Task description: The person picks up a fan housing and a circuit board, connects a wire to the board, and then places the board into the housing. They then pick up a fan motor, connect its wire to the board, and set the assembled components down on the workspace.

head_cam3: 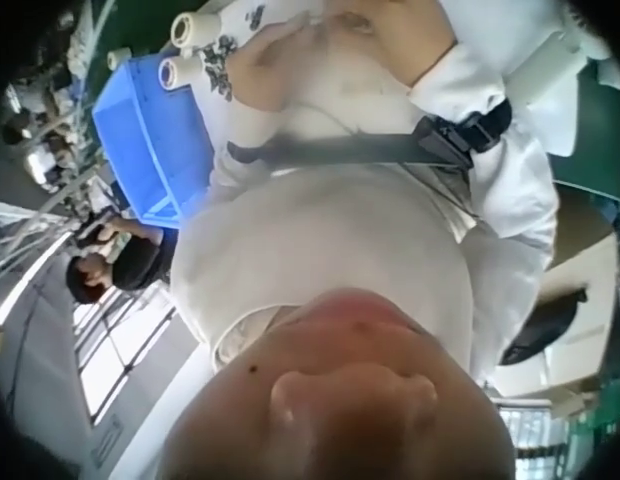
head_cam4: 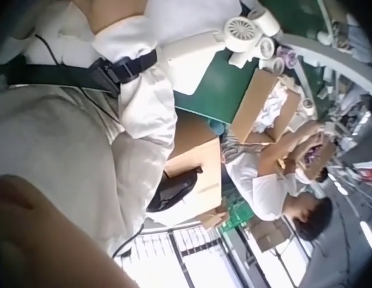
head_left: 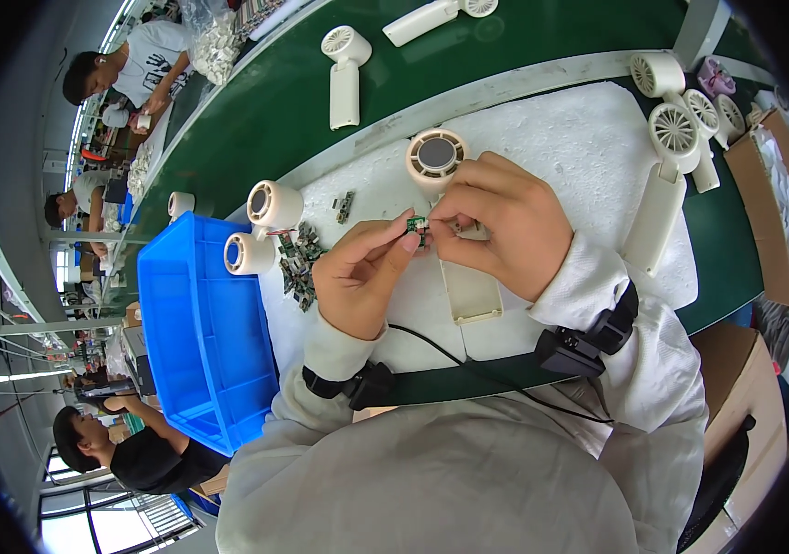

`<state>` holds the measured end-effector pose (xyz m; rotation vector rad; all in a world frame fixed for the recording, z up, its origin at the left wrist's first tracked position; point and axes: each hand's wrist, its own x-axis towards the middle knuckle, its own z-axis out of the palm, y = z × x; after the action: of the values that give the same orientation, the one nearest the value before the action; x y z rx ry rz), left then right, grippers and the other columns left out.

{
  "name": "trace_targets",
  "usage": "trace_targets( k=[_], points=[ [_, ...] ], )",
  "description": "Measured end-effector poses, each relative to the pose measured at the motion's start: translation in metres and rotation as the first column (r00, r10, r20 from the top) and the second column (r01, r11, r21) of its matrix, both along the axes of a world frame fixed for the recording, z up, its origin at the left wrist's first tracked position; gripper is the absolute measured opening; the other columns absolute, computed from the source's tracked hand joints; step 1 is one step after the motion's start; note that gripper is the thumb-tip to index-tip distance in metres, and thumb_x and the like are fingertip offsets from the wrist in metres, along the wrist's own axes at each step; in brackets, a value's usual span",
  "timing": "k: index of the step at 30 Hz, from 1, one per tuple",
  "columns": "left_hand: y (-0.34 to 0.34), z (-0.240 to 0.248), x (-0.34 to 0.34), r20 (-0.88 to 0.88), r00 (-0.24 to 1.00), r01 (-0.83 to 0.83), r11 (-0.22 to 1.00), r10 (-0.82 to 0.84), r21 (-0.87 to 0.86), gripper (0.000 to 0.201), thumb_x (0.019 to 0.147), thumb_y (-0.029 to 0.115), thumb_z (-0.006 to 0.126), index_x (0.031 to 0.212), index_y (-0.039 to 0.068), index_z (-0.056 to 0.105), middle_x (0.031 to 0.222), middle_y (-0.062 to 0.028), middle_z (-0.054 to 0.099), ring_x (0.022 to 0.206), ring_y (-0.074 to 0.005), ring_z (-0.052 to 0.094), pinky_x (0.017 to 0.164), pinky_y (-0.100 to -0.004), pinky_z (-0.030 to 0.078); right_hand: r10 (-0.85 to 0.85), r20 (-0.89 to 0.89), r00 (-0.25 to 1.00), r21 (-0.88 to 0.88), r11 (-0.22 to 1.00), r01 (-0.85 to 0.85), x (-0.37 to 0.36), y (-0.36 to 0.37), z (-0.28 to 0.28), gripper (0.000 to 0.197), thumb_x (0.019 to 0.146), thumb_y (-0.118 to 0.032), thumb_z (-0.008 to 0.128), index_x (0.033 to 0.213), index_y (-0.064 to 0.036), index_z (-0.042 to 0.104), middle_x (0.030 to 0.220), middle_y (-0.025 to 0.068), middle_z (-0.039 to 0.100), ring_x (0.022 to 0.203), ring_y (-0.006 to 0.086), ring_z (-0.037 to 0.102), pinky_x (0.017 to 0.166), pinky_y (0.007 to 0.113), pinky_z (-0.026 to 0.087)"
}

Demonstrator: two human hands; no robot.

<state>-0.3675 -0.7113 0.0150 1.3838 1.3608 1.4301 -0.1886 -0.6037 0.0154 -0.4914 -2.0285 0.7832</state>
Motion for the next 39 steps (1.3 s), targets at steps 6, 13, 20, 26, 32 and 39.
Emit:
trace_targets(
  k=[6,13,20,26,32,39],
  points=[
    [-0.004,0.023,0.013,-0.264,0.957,-0.09,0.987,0.123,0.13,0.031,0.092,-0.008,0.065,0.121,0.001,0.069,0.107,-0.0146,0.069,0.097,-0.0202,0.07,0.082,-0.0304,0.058,-0.034,-0.113,0.993,0.002,0.999,0.035,-0.001,-0.005,0.006,0.014,0.074,-0.003,0.075,0.079,-0.0042,0.062,0.073,0.005,0.053,0.069,0.0198,0.055,0.061,0.032,0.047],
    [0.001,0.037,0.032,-0.593,0.761,-0.134,0.958,0.263,0.254,0.033,0.087,-0.009,0.068,0.118,0.002,0.071,0.1,-0.0129,0.069,0.092,-0.0209,0.071,0.079,-0.0273,0.056,-0.113,-0.229,0.967,-0.047,0.993,0.105,0.0,-0.009,0.004,0.015,0.073,-0.004,0.075,0.079,-0.0041,0.062,0.072,0.0058,0.052,0.066,0.0199,0.054,0.059,0.032,0.046],
    [0.011,0.04,0.052,-0.735,0.596,-0.15,0.944,0.323,0.294,0.034,0.085,-0.01,0.068,0.117,0.002,0.072,0.099,-0.0124,0.067,0.086,-0.0226,0.071,0.076,-0.0282,0.056,-0.219,-0.229,0.948,-0.249,0.955,0.16,-0.003,-0.015,-0.001,0.013,0.075,-0.008,0.076,0.079,-0.0033,0.065,0.072,0.0068,0.055,0.064,0.0198,0.056,0.058,0.032,0.047],
    [0.022,0.037,0.04,-0.714,0.682,-0.067,0.986,0.157,0.153,0.043,0.09,-0.004,0.066,0.132,0.002,0.061,0.107,-0.0127,0.066,0.094,-0.0222,0.07,0.08,-0.0317,0.057,-0.194,-0.199,0.96,-0.404,0.909,0.1,0.002,-0.002,-0.005,0.014,0.076,-0.013,0.075,0.084,-0.0033,0.069,0.077,0.007,0.06,0.065,0.0193,0.057,0.061,0.032,0.049],
    [0.043,0.059,0.044,0.193,0.981,0.046,0.914,0.036,-0.403,0.065,0.093,0.007,0.067,0.149,-0.001,0.034,0.121,-0.0152,0.062,0.108,-0.024,0.065,0.092,-0.035,0.054,-0.284,-0.367,0.886,-0.468,0.879,0.088,-0.005,0.01,-0.006,0.016,0.078,-0.015,0.075,0.087,-0.0032,0.071,0.076,0.0069,0.061,0.065,0.0178,0.058,0.062,0.032,0.05],
    [0.075,0.072,0.049,0.241,0.957,0.268,0.819,-0.165,-0.507,0.072,0.09,0.006,0.066,0.15,-0.003,0.027,0.13,-0.0187,0.057,0.118,-0.0259,0.061,0.101,-0.0381,0.05,-0.265,-0.455,0.85,-0.595,0.801,-0.069,-0.004,0.026,-0.012,0.017,0.087,-0.019,0.072,0.093,-0.0031,0.073,0.079,0.0063,0.065,0.065,0.0172,0.059,0.063,0.031,0.051]
  ],
)
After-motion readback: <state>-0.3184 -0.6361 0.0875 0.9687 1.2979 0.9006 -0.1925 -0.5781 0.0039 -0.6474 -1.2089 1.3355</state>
